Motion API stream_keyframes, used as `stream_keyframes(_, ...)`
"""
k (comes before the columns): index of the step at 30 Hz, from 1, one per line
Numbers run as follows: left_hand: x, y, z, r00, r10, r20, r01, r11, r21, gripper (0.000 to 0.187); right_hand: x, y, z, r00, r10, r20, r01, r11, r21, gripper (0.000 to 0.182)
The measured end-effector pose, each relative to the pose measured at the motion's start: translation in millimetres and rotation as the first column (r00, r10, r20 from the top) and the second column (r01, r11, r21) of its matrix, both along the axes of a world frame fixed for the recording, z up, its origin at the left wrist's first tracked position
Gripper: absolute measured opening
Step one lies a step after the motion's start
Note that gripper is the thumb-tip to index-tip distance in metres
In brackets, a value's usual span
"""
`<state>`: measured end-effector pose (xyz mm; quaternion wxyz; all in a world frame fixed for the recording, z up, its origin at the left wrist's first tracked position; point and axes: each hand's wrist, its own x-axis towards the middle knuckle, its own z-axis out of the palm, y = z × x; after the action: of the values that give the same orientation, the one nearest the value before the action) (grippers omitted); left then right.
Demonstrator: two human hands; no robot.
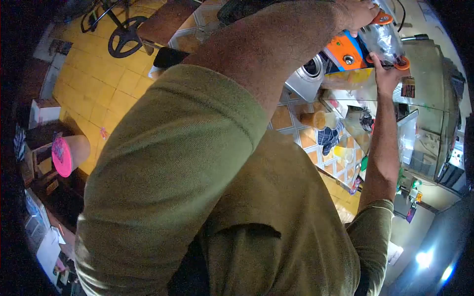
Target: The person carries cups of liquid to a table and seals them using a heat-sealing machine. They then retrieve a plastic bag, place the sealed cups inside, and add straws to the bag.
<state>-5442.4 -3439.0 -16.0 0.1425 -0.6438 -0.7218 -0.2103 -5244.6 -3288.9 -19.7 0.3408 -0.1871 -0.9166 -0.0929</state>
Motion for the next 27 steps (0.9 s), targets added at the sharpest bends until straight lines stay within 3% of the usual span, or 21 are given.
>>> stream_keyframes(2, 4, -8, 2, 0.964, -0.002, 0.268, -0.016, 0.998, 0.065, 0.105, 0, 22, -8, 0.999, 0.047, -0.018, -0.046, 0.997, 0.058, 0.091)
stream_keyframes(3, 13, 2, 17, 0.963, -0.003, 0.268, -0.014, 0.998, 0.063, 0.105, 0, 32, -12, 0.995, 0.083, -0.053, -0.077, 0.991, 0.112, 0.088)
stream_keyframes(4, 24, 21, 42, 0.942, 0.239, 0.235, -0.177, 0.951, -0.255, 0.104, 1, 28, -10, 0.995, 0.082, -0.053, -0.076, 0.991, 0.111, 0.088)
stream_keyframes(6, 23, 23, 41, 0.884, 0.451, 0.126, -0.321, 0.779, -0.539, 0.104, 1, 13, -5, 0.999, 0.016, 0.052, -0.01, 0.995, -0.101, 0.088)
stream_keyframes(7, 10, -1, 15, 0.969, 0.207, 0.136, -0.174, 0.96, -0.218, 0.104, 0, 8, -5, 0.996, -0.003, 0.089, 0.018, 0.986, -0.169, 0.088)
stream_keyframes(8, 1, -16, 2, 0.998, -0.038, 0.055, 0.031, 0.992, 0.12, 0.104, 0, 6, -8, 1.0, -0.001, 0.01, 0.001, 1.0, -0.021, 0.088)
stream_keyframes(9, 1, -19, 1, 0.998, -0.037, 0.054, 0.03, 0.992, 0.119, 0.104, -1, 5, -10, 0.998, 0.012, -0.067, -0.004, 0.992, 0.126, 0.088)
stream_keyframes(12, 4, -21, -3, 0.996, -0.025, 0.081, 0.014, 0.991, 0.137, 0.099, -2, 0, -11, 0.997, -0.021, -0.069, 0.038, 0.965, 0.259, 0.093)
stream_keyframes(15, -1, -8, -18, 0.997, -0.004, 0.081, -0.01, 0.985, 0.17, 0.096, 1, -12, -8, 0.995, 0.045, -0.087, -0.02, 0.964, 0.267, 0.088)
stream_keyframes(16, -3, -4, -22, 0.997, 0.029, -0.074, -0.011, 0.973, 0.231, 0.098, 3, -15, -12, 0.995, 0.042, -0.089, -0.017, 0.964, 0.267, 0.088)
stream_keyframes(17, -5, 1, -24, 0.972, 0.071, -0.223, -0.003, 0.957, 0.292, 0.1, 8, -19, -20, 0.956, 0.165, -0.244, -0.132, 0.98, 0.147, 0.082)
stream_keyframes(18, -3, -2, -20, 0.972, 0.068, -0.226, 0.001, 0.956, 0.294, 0.1, 13, -25, -29, 0.877, 0.26, -0.405, -0.263, 0.964, 0.049, 0.075)
stream_keyframes(20, 2, -17, -12, 0.965, 0.059, -0.257, 0.014, 0.962, 0.272, 0.104, 42, -76, -66, 0.844, -0.022, -0.536, -0.125, 0.964, -0.236, 0.054)
stream_keyframes(21, 0, -17, -13, 0.963, 0.056, -0.264, 0.019, 0.962, 0.273, 0.104, 66, -80, -113, 0.854, -0.012, -0.519, -0.342, 0.738, -0.581, 0.042)
stream_keyframes(22, 1, -20, -16, 0.97, 0.081, -0.228, -0.015, 0.96, 0.278, 0.104, 89, -83, -161, 0.861, -0.1, -0.499, -0.428, 0.389, -0.816, 0.031)
stream_keyframes(23, -1, -9, -15, 0.973, 0.096, -0.209, -0.034, 0.96, 0.279, 0.103, 93, -116, -177, 0.914, -0.132, -0.384, -0.391, -0.029, -0.92, 0.021)
stream_keyframes(24, -3, -8, -10, 0.986, -0.015, -0.165, 0.051, 0.975, 0.216, 0.097, 96, -151, -193, 0.969, -0.173, -0.178, -0.242, -0.498, -0.833, 0.014)
stream_keyframes(25, -6, -1, -16, 0.983, -0.03, -0.183, 0.069, 0.975, 0.209, 0.097, 99, -185, -208, 0.989, -0.136, 0.061, -0.067, -0.77, -0.635, 0.012)
stream_keyframes(26, -15, 15, -34, 0.978, -0.016, -0.207, 0.105, 0.897, 0.429, 0.098, 91, -190, -219, 0.976, -0.209, -0.053, -0.206, -0.828, -0.522, 0.012)
stream_keyframes(27, -15, 17, -31, 0.974, -0.018, -0.225, 0.138, 0.838, 0.528, 0.098, 82, -188, -230, 0.943, -0.292, -0.158, -0.331, -0.861, -0.387, 0.014)
